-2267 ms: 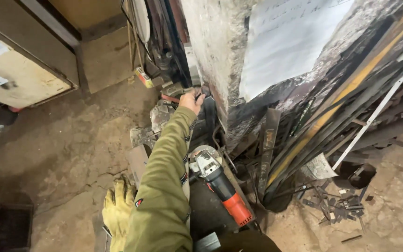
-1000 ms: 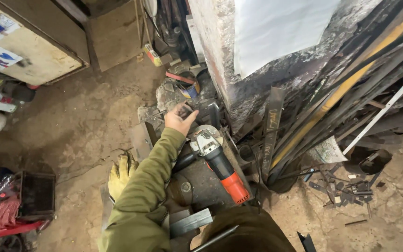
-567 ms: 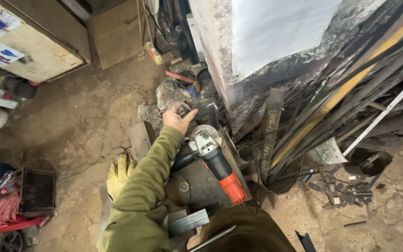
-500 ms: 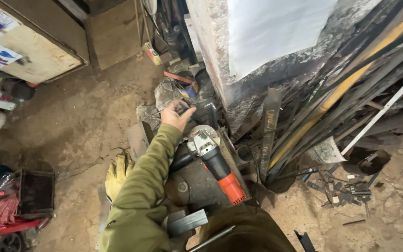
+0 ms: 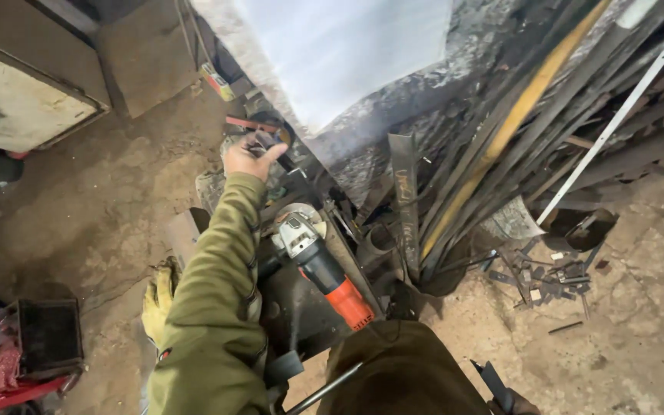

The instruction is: Cutting a long metal square tube using an angle grinder and measuring it with a tape measure.

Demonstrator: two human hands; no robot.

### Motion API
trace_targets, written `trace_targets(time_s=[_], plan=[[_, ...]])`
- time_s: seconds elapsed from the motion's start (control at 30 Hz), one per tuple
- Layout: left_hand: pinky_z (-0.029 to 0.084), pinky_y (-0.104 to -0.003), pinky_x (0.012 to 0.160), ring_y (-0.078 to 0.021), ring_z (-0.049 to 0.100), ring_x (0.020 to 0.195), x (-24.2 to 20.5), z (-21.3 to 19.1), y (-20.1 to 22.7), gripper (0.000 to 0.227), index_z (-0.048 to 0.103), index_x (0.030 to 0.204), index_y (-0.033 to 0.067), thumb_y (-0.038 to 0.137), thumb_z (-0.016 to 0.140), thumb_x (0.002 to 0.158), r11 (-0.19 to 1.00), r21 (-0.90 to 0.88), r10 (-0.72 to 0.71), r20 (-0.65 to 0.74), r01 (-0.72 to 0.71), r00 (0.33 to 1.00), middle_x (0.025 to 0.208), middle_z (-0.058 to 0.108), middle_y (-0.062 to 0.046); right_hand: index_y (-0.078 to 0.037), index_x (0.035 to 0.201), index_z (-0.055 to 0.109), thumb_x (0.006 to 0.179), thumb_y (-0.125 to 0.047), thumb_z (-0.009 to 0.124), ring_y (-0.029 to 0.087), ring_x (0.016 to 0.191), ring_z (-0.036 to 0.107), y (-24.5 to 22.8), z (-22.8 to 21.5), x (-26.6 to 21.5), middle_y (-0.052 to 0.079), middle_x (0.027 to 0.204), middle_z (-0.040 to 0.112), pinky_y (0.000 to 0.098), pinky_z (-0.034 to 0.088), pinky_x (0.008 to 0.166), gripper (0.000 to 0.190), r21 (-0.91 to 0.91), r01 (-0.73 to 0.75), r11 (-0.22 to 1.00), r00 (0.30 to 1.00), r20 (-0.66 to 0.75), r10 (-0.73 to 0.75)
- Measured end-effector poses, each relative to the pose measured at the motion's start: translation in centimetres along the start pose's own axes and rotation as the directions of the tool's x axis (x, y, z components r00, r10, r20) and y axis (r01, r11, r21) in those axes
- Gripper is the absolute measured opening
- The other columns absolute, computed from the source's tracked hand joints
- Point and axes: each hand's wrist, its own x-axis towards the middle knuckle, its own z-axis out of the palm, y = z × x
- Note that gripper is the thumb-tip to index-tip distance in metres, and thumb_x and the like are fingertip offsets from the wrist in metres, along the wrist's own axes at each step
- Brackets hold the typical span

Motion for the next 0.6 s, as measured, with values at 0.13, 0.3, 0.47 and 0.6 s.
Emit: trace_targets(time_s=[0.13, 0.3, 0.47, 0.6], plan=[[0.056, -0.029, 0.073, -0.0096, 0.067, 0.072, 0.6, 0.3, 1.8, 0.035, 0.08, 0.098, 0.0067, 0.029, 0.094, 0.076, 0.992, 0.128, -0.019, 0.007, 0.018, 1.0, 0.083, 0.077, -0.004, -0.013, 0.083, 0.074, 0.074, -0.024, 0.091, 0.018, 0.071, 0.069, 1.2, 0.7, 3.8, 0.009, 0.069, 0.075, 0.0379, 0.057, 0.073, 0.022, -0.072, -0.072, 0.995, 0.994, 0.076, 0.077], [0.057, -0.033, 0.078, -0.0165, 0.073, 0.078, 1.8, 1.4, -0.1, 0.043, 0.077, 0.103, 0.0049, 0.032, 0.094, 0.075, 0.968, 0.247, -0.05, -0.01, 0.051, 0.999, 0.087, 0.078, -0.007, -0.013, 0.083, 0.074, 0.076, -0.026, 0.087, 0.018, 0.073, 0.072, -5.0, -2.1, 1.7, 0.008, 0.073, 0.073, 0.0369, 0.058, 0.075, 0.02, -0.095, -0.102, 0.99, 0.993, 0.05, 0.107], [0.058, -0.037, 0.083, -0.0254, 0.076, 0.086, 2.4, 2.7, -2.5, 0.04, 0.075, 0.102, 0.0021, 0.027, 0.092, 0.076, 0.923, 0.382, -0.038, -0.016, 0.041, 0.999, 0.092, 0.078, -0.014, -0.013, 0.088, 0.075, 0.078, -0.027, 0.086, 0.021, 0.075, 0.07, -5.6, -3.6, 2.4, 0.009, 0.075, 0.072, 0.0377, 0.058, 0.075, 0.021, -0.091, -0.119, 0.989, 0.991, 0.055, 0.124], [0.058, -0.037, 0.086, -0.0264, 0.076, 0.088, 2.4, 3.0, -1.8, 0.034, 0.075, 0.102, 0.0027, 0.019, 0.087, 0.075, 0.918, 0.39, -0.076, -0.001, 0.071, 0.997, 0.094, 0.078, -0.014, -0.016, 0.097, 0.074, 0.076, -0.03, 0.086, 0.025, 0.08, 0.071, -1.5, -2.7, 4.3, 0.01, 0.082, 0.073, 0.0384, 0.058, 0.078, 0.028, -0.158, -0.134, 0.978, 0.984, 0.095, 0.15]])
